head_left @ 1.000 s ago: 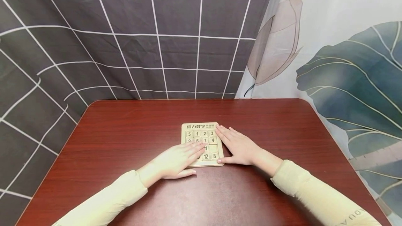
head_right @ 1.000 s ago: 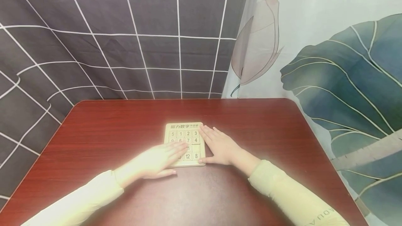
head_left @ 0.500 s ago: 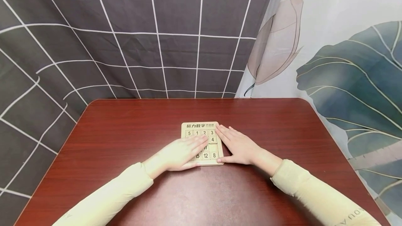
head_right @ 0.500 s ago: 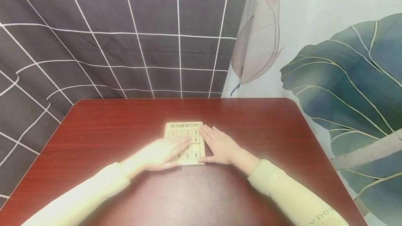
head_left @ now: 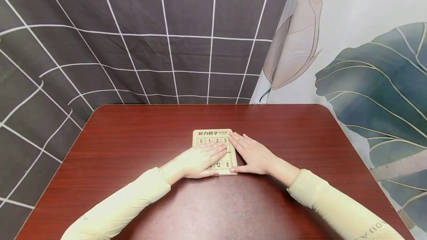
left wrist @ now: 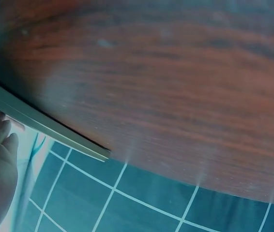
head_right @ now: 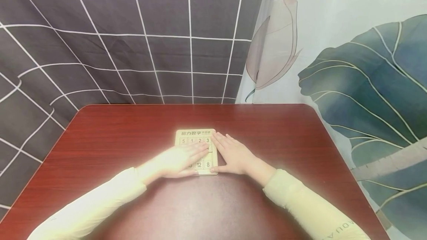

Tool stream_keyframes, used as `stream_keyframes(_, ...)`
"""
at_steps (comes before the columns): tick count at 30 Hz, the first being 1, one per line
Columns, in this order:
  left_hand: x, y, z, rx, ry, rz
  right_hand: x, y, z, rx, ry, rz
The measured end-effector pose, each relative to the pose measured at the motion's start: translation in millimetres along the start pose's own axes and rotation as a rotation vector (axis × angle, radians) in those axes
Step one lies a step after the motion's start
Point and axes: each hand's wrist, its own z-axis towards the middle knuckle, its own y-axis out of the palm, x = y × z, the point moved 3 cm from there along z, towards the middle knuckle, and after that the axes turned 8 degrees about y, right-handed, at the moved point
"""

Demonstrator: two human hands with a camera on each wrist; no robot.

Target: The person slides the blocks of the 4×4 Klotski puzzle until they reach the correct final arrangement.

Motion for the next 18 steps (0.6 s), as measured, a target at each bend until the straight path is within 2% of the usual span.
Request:
stream_keyframes(5,6.6,0.5,-2.1,0.019,0.034,0.009,1,2,-0.1,-0.001,-0.003,-0.008)
stream_keyframes(12,17.1,2.5,-7.1,0.001,0.049,0.000,1,2,0.7,-0.001,0.002,-0.012)
stream_keyframes(18,11.1,3.3,-5.2,0.025,0.045,0.017,0,0,0.0,0.004,0.002,-0.007)
